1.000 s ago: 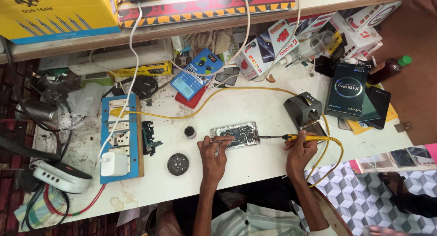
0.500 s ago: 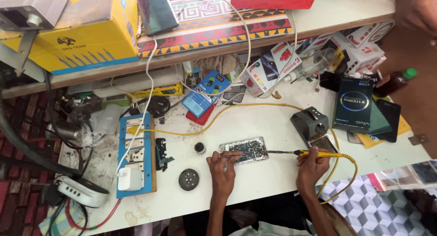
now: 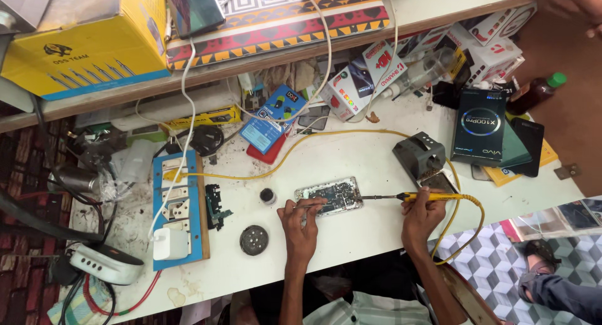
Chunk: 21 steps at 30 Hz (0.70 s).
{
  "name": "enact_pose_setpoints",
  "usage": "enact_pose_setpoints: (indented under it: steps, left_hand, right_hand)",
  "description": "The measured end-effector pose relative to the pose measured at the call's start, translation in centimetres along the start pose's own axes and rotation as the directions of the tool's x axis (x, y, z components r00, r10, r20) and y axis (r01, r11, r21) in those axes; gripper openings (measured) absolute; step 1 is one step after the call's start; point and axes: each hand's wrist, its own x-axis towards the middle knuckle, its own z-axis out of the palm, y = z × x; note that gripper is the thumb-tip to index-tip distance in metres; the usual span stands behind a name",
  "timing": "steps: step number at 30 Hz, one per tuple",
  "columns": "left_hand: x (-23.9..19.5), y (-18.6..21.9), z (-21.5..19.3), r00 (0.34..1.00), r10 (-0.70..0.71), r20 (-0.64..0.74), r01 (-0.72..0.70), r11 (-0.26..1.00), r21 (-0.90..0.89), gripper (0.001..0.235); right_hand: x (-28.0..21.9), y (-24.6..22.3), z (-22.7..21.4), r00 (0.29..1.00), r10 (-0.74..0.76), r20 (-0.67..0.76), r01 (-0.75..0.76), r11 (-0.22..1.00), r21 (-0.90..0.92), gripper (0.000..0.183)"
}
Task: The person uses a soldering iron and a metal tool to work on a circuit board placed on a white table. They repeatedly apply heat and manipulate components on the board while seated at a cluttered electronics repair workstation.
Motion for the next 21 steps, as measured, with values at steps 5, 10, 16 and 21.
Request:
enact_pose_setpoints:
  steps: [5,10,16,21]
  left_hand:
    - [0.19,0.07,-0.03,1.000,-0.023,0.003,0.023,1.000,-0.012,0.020]
    - [0.01,-0.12,0.14,1.000,-0.031,-0.003,0.031,1.000,0.005,0.021]
    - [-0.03,-0.13,0.14,0.999,-0.052,0.010,0.052,0.999,0.005,0.023]
    - [0.08,-0.10,0.13,0.998,-0.058,0.013,0.058,0.998,0.002,0.024]
  right_hand:
    - [0.33,0.48,0.09,1.000,0.008,-0.015,-0.007,0.999,0.033,0.020]
    - [0.33,0.39,0.12,1.000,0.016,-0.004,-0.016,1.000,0.024,0.019]
    - [0.09,-0.04,-0.06,1.000,0.023,-0.012,-0.023,1.000,-0.014,0.020]
    - [0.22,0.55,-0.31,0.998,0.021,-0.051,-0.016,0.996,0.087,0.017]
